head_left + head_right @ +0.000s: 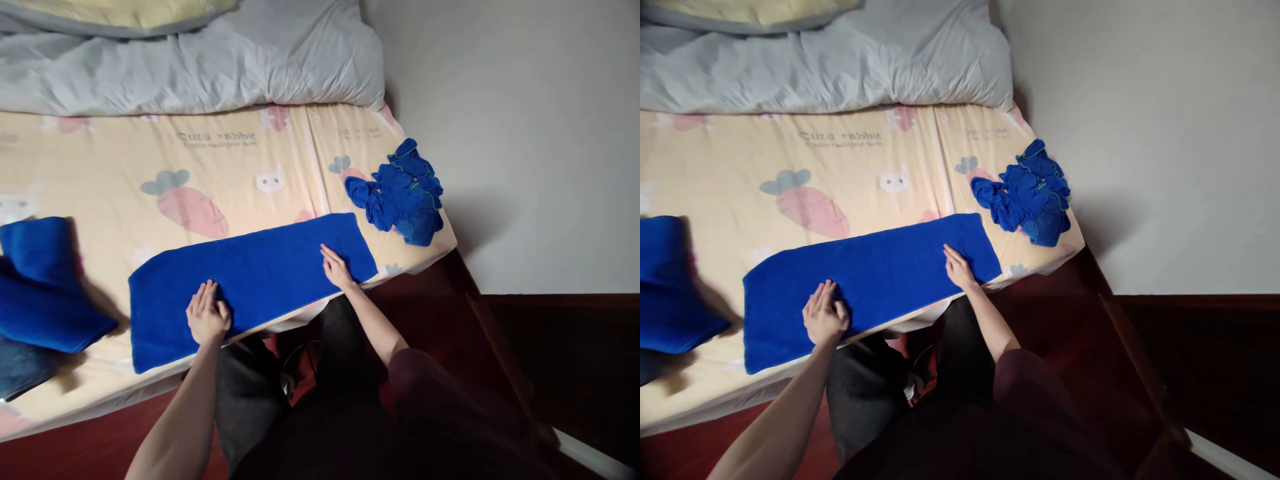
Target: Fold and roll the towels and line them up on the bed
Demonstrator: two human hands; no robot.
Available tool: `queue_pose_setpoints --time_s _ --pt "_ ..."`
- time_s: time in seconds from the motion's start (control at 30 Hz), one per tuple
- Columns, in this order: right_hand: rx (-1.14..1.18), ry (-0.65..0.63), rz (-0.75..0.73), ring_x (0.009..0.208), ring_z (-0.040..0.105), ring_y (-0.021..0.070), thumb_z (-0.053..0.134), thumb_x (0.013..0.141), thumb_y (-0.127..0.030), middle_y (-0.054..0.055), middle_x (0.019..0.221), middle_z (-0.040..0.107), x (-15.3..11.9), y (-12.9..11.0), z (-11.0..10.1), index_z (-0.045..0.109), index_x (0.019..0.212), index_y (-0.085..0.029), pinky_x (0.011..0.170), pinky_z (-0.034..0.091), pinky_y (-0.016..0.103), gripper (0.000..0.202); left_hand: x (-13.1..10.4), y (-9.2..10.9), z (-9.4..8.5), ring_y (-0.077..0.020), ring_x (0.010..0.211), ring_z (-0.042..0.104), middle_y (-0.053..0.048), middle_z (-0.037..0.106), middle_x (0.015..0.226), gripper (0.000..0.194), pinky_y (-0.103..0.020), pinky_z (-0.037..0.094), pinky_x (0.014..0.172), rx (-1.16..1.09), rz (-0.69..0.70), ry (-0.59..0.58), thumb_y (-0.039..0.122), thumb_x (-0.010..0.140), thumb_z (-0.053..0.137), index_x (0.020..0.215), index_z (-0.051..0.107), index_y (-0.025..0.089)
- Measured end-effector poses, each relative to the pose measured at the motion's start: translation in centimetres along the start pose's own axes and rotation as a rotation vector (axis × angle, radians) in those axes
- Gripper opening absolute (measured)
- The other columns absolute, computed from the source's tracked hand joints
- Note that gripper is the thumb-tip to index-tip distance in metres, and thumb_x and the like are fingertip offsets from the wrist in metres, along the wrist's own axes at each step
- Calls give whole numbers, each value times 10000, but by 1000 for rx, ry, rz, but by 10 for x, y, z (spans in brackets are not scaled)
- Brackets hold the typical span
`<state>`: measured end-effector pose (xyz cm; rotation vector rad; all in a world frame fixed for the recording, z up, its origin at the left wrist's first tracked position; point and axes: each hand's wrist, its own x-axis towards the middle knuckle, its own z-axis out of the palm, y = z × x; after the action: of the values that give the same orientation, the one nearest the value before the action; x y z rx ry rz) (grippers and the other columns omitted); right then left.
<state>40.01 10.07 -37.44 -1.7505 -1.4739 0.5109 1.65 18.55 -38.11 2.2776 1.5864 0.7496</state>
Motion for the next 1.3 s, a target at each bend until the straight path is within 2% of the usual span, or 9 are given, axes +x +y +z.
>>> queue_pose_setpoints --time_s 0.1,0.2,0.57,0.73,0.87,0.93,1.03,1.2,1.3 --pt "-105 86 60 1457 477 173 440 991 -206 63 1567 512 0 31 -43 605 1440 -160 1276 343 347 481 0 -3 2 -278 1495 409 -130 506 1561 563 -514 294 1243 2 -1 4 200 938 409 1490 517 164" --pt "-194 155 83 1459 469 169 422 991 -199 71 1563 518 0 50 -64 594 1441 -143 1273 347 336 485 0 -6 4 -272 1505 393 -127 501 1566 555 -508 279 1253 -6 0 3 203 949 403 1492 509 166" --pt "-367 290 -34 1436 506 249 393 956 -192 153 1474 596 3 77 -54 620 1409 -107 1217 436 476 514 7 2 0 -246 1539 336 -123 459 1596 553 -513 247 1282 107 -74 -129 197 973 330 1502 476 128" --pt "-372 333 -102 1396 553 269 408 935 -183 155 1434 629 3 77 -53 637 1391 -119 1176 486 484 514 13 54 33 -264 1602 118 -174 263 1680 576 -561 127 1312 143 -102 -107 286 1024 303 1561 398 102" --pt "-397 347 -125 1378 571 283 412 934 -184 153 1427 635 4 77 -53 632 1405 -141 1153 505 495 521 34 109 70 -232 1602 96 -97 217 1705 582 -511 140 1322 32 242 -269 315 1036 334 1603 365 188" --pt "-411 349 -137 1364 584 293 417 935 -183 152 1416 643 5 78 -53 633 1404 -144 1135 518 504 518 48 119 78 -205 1599 127 -62 231 1704 576 -463 142 1327 26 342 -324 330 1043 337 1606 367 211" --pt "-427 360 -173 1342 601 306 428 933 -170 167 1394 656 5 81 -53 638 1387 -109 1114 530 504 504 67 99 70 -183 1593 166 -37 268 1696 561 -434 140 1325 66 315 -323 334 1059 297 1599 383 205" --pt "-433 371 -210 1335 605 310 438 933 -148 172 1396 655 5 83 -52 638 1385 -96 1111 530 494 497 88 14 27 -207 1585 211 -67 326 1673 559 -454 169 1312 150 86 -227 315 1061 279 1587 402 171" --pt "-431 376 -211 1329 611 309 443 935 -149 170 1387 661 5 83 -52 637 1391 -101 1106 537 489 498 103 -30 1 -229 1562 282 -102 373 1651 554 -469 233 1291 144 43 -261 312 1051 307 1567 429 150"
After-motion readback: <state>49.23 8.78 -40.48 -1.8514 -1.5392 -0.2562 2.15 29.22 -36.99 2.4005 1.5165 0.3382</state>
